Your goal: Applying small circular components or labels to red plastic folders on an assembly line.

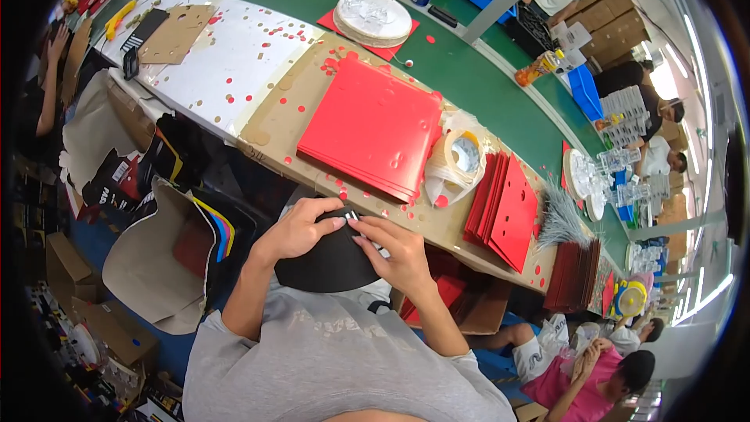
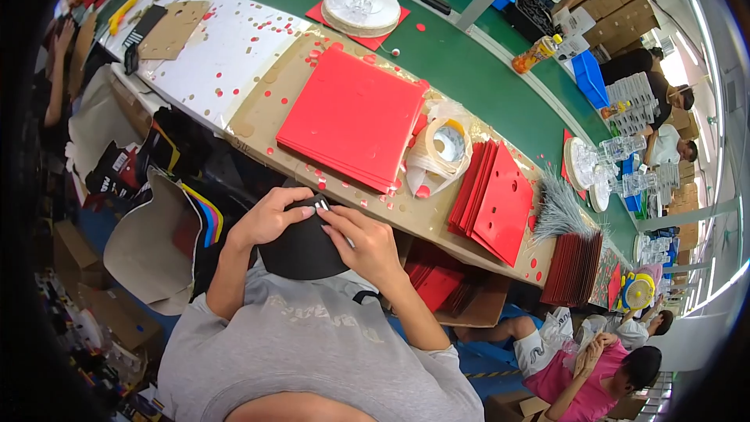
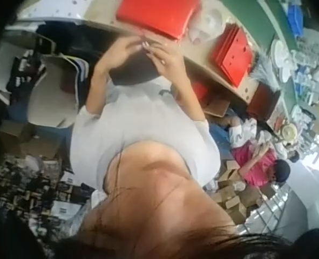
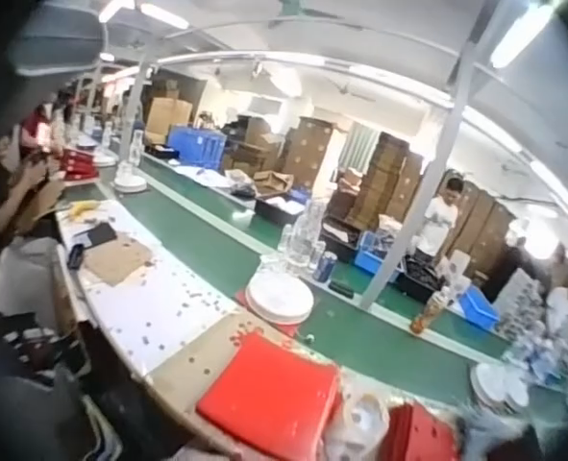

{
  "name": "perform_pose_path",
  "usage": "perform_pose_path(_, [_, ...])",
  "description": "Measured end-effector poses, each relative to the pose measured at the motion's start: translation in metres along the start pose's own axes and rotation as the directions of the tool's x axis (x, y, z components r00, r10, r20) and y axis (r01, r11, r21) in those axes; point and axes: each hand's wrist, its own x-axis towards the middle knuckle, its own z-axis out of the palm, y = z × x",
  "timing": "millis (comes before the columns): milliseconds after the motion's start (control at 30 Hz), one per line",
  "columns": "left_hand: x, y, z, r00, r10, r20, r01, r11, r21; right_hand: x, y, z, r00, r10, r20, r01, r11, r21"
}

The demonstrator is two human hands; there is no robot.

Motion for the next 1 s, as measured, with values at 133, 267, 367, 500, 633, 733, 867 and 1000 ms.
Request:
perform_pose_path(133, [0.000, 0.002, -0.003, 0.999, -0.036, 0.035, 0.036, 0.999, 0.014, 0.014, 0.003, 0.003, 0.999, 0.029, -0.032, -0.025, 0.994, 0.111])
perform_pose_path(267, [-0.002, -0.004, -0.006, 0.999, -0.030, -0.013, 0.030, 1.000, -0.009, 0.034, 0.010, 0.001, 0.994, 0.028, 0.102, -0.047, 0.981, 0.186])
perform_pose_path(367, [0.002, -0.004, -0.014, 0.995, -0.053, -0.080, 0.046, 0.996, -0.082, 0.057, 0.017, -0.002, 0.986, -0.021, 0.163, -0.018, 0.972, 0.233])
perform_pose_path(500, [0.011, -0.018, -0.011, 0.932, 0.212, -0.295, -0.163, 0.969, 0.184, 0.124, 0.050, 0.012, 0.972, 0.224, 0.072, -0.232, 0.868, 0.439])
perform_pose_path(633, [0.022, 0.006, 0.000, 0.952, 0.198, -0.235, -0.086, 0.906, 0.415, 0.163, 0.102, 0.039, 0.985, 0.145, -0.097, -0.142, 0.989, 0.034])
perform_pose_path(733, [0.029, 0.001, 0.000, 0.965, 0.157, -0.209, -0.024, 0.850, 0.527, 0.166, 0.113, 0.053, 0.977, 0.212, -0.019, -0.208, 0.969, 0.133])
perform_pose_path(867, [0.029, -0.007, -0.002, 0.969, 0.141, -0.203, -0.004, 0.829, 0.560, 0.164, 0.115, 0.055, 0.953, 0.295, 0.074, -0.304, 0.923, 0.237])
perform_pose_path(1000, [0.027, -0.004, 0.000, 0.969, 0.126, -0.213, 0.017, 0.826, 0.564, 0.164, 0.113, 0.051, 0.953, 0.295, 0.066, -0.302, 0.923, 0.237])
